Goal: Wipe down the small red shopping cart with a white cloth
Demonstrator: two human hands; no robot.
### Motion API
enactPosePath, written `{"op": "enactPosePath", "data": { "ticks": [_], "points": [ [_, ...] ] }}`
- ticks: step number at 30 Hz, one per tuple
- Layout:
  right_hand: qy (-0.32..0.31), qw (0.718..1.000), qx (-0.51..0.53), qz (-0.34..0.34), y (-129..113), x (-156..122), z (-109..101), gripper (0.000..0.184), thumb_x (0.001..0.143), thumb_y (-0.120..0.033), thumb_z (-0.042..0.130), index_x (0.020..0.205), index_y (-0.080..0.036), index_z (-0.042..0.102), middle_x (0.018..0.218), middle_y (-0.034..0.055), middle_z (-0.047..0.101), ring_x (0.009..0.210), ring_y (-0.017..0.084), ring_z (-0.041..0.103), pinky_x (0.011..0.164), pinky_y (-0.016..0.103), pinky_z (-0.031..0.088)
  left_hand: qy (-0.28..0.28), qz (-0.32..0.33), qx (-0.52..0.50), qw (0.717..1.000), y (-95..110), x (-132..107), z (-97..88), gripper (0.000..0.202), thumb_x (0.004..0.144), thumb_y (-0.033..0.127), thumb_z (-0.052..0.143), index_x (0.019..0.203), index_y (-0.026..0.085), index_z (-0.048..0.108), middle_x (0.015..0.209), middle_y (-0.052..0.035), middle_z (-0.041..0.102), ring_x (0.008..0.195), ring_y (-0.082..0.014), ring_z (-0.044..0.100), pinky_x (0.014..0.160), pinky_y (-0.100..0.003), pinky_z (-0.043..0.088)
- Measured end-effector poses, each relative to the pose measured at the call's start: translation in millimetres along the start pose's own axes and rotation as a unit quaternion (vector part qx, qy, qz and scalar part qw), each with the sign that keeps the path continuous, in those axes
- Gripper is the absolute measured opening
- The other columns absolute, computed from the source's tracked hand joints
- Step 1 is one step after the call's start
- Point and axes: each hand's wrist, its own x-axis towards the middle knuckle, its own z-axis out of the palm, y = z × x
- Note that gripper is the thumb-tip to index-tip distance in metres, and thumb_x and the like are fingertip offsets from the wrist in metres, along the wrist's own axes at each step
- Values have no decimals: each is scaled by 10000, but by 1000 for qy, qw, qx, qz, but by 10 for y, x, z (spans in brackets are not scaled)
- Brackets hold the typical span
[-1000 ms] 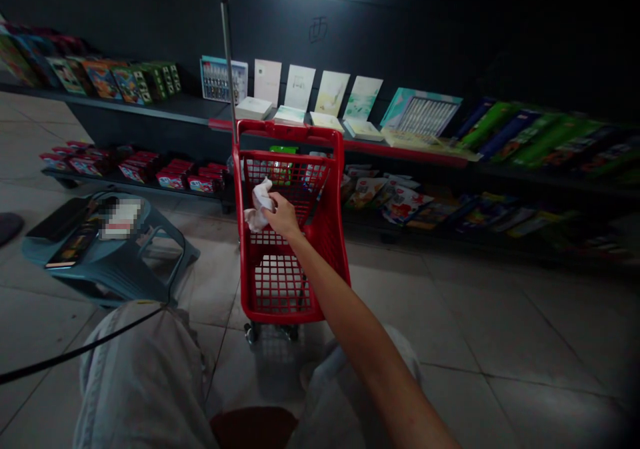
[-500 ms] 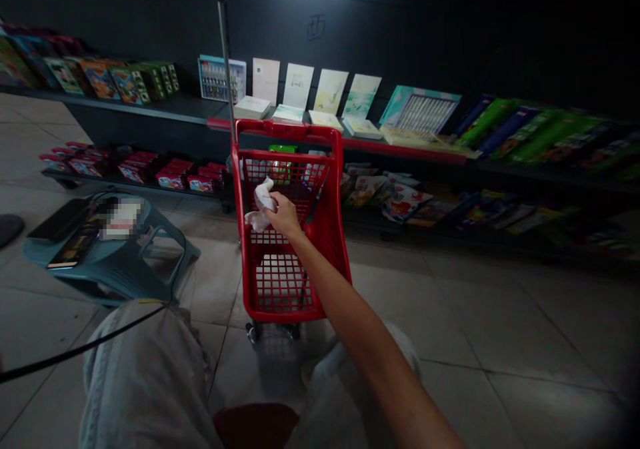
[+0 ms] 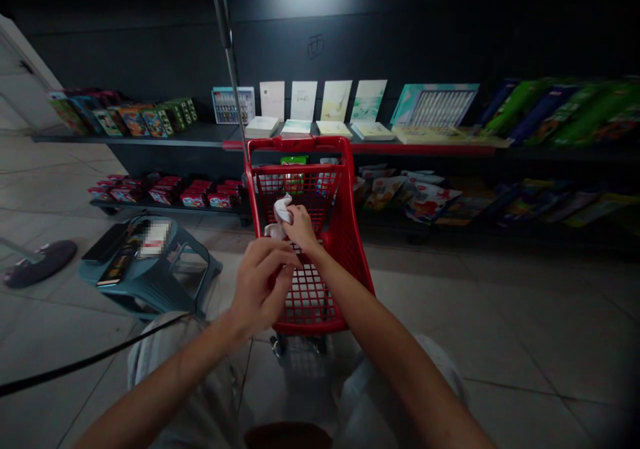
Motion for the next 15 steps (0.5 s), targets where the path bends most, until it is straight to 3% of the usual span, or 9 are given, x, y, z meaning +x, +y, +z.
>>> {"op": "enactPosePath", "data": {
  "ticks": [4,8,12,15],
  "points": [
    [0,1000,10,-15,40,2,44,258,762,-154,669,1021,-163,677,1198,118,588,1059,218,611,1000,337,496,-24,-63,86,994,-553,375,295,239,942,229,551,1135,202,690,1366,-123,606,1330,-273,535,1165,-487,425],
    [-24,999,-5,-20,83,-4,83,233,771,-179,674,1003,-185,659,1050,81,660,988,224,633,953,350,506,-38,-109,113,987,-990,602,516,388,905,207,578,1290,168,608,1640,-158,342,1562,-317,277,1271,-545,285],
    [-35,999,-13,-11,101,-36,132,171,748,-178,659,918,-195,655,957,63,695,923,222,648,912,343,506,-33,-128,77,988,-1075,632,630,440,899,136,534,1336,169,569,1729,-125,157,1625,-325,41,1286,-569,262],
    [-20,999,4,27,88,-56,141,163,721,-198,661,884,-202,660,910,51,712,870,221,650,867,336,514,-27,-151,51,987,-1054,602,651,449,896,102,516,1337,167,574,1748,-110,71,1621,-335,82,1288,-548,278]
  ]
}}
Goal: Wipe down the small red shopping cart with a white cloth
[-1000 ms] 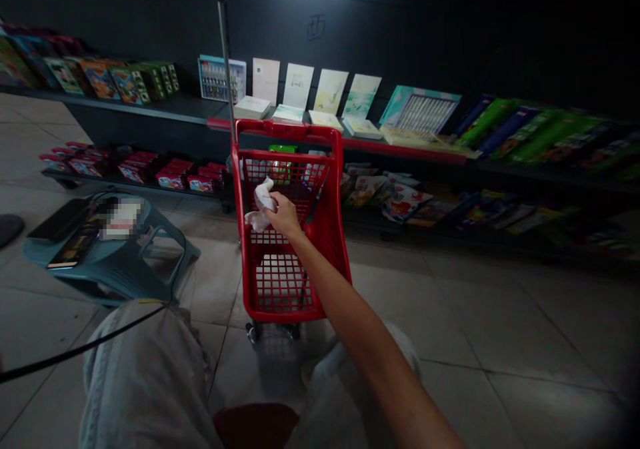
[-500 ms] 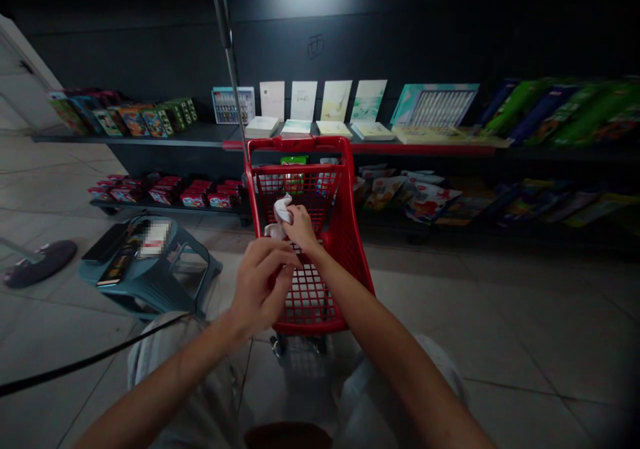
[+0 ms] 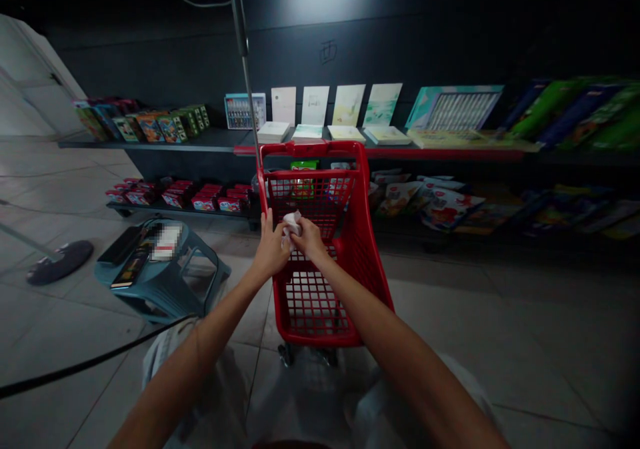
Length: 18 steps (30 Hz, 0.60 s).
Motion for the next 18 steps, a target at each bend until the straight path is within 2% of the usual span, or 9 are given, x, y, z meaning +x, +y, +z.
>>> {"op": "enactPosePath", "data": {
  "ticks": [3,6,10,13,15,18],
  "points": [
    [50,997,24,62,-32,31,-58,221,737,-260,664,946,-192,685,909,59,728,820,223,648,828,338,519,-11,-33,-23,999,12,-39,-36,480,890,71,506,1357,158,572,1754,-117,-4,1559,-347,314,1260,-491,363],
    [110,989,37,86,-57,173,-179,308,762,-316,668,1032,-169,686,959,94,731,842,244,650,857,367,517,-29,-51,-28,998,23,-72,-86,467,888,46,490,1317,178,618,1758,-93,-8,1466,-358,470,1225,-492,418],
    [207,974,45,81,-58,538,-285,369,784,-309,647,1117,-151,628,1094,145,692,978,274,634,965,425,489,-30,-59,-35,997,39,-112,-119,458,875,18,501,1264,194,669,1760,-51,-7,1398,-351,549,1196,-491,458],
    [277,959,35,46,-53,772,-155,351,826,-270,583,1160,-161,583,1200,168,628,1114,280,586,1049,454,442,-38,-72,-40,996,75,-146,-132,470,865,-2,513,1247,212,683,1760,-34,-65,1361,-343,585,1161,-480,492],
    [252,967,22,18,-49,807,59,344,832,-226,554,1171,-173,577,1225,167,602,1151,272,562,1071,446,428,-48,-86,-45,994,109,-173,-145,468,859,-5,526,1229,229,693,1756,-23,-97,1312,-336,625,1126,-491,518],
    [128,991,-25,-4,-13,632,462,367,796,-167,555,1161,-172,595,1243,159,590,1176,257,545,1065,407,439,-56,-94,-54,992,146,-218,-160,449,862,10,542,1194,260,712,1754,23,-108,1292,-308,641,1118,-474,524]
  ]
}}
